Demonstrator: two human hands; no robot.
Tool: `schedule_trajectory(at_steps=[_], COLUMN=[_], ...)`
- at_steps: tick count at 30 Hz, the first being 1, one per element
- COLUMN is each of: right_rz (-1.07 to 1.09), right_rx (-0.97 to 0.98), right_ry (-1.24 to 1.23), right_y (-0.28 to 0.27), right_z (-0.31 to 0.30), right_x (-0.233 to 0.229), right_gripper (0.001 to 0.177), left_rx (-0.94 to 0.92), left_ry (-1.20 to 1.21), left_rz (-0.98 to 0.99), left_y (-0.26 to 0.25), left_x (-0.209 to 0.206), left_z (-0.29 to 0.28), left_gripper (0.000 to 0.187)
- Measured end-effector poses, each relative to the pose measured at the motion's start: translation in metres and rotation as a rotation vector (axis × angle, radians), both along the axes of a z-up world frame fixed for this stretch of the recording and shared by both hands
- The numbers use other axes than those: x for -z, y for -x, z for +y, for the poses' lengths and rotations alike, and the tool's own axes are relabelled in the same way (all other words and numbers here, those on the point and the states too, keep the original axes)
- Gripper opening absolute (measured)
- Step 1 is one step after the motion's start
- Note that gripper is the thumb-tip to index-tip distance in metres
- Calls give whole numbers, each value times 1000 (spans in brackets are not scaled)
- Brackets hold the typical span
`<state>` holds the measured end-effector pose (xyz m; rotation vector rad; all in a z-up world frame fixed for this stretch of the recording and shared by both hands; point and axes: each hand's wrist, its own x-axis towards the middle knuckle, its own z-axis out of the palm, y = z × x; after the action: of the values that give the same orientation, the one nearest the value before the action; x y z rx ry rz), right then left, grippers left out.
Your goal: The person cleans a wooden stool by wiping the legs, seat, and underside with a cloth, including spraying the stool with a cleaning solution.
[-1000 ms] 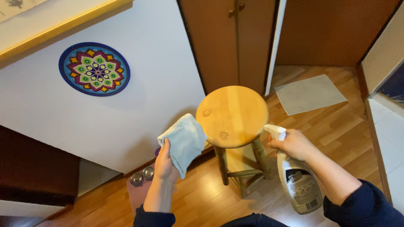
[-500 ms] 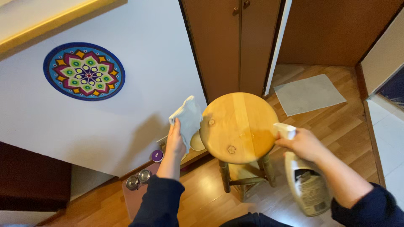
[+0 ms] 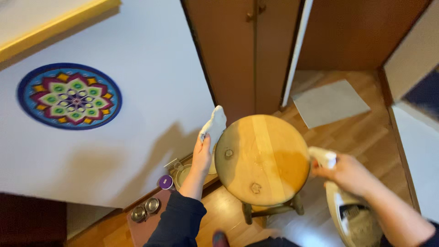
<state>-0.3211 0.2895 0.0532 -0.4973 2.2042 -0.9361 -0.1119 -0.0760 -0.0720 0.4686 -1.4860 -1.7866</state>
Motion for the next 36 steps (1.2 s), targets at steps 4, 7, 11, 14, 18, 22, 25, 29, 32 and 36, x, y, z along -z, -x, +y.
schedule_trajectory(at_steps=[4, 7, 11, 14, 18, 22, 25, 29, 32, 36], right_rz=[81, 162, 110, 7, 130, 203, 113, 125, 53, 5], right_rx=[-9, -41, -15, 327, 481, 469, 422, 196, 186, 403], right_ry=[45, 131, -146, -76, -205, -154, -165, 21, -104, -328], right_y=[-24, -64, -95, -108, -87, -86, -100, -136, -148, -136], right_z=[-27, -40, -45, -30, -32, -68, -94, -89, -58, -25], right_x=[7, 8, 17, 22, 22, 29, 31, 36, 27, 9], right_gripper=[31, 33, 36, 37, 37, 39, 41, 40, 40, 32], left_rx=[104, 281, 369, 432, 526, 525, 513, 511, 532, 519], left_ry=[32, 219, 433, 333, 191, 61, 85, 143, 85, 57], left_rz=[-56, -9, -41, -205, 28, -73, -70, -31, -6, 3], left_y=[10, 24, 37, 41, 48, 48, 50, 44, 30, 4], left_x=[-7, -17, -11, -10, -10, 1, 0, -5, -8, -12], left_z=[8, 5, -3, -5, -6, -9, -10, -7, -1, 8], left_gripper=[49, 48, 49, 48, 51, 54, 54, 54, 54, 54])
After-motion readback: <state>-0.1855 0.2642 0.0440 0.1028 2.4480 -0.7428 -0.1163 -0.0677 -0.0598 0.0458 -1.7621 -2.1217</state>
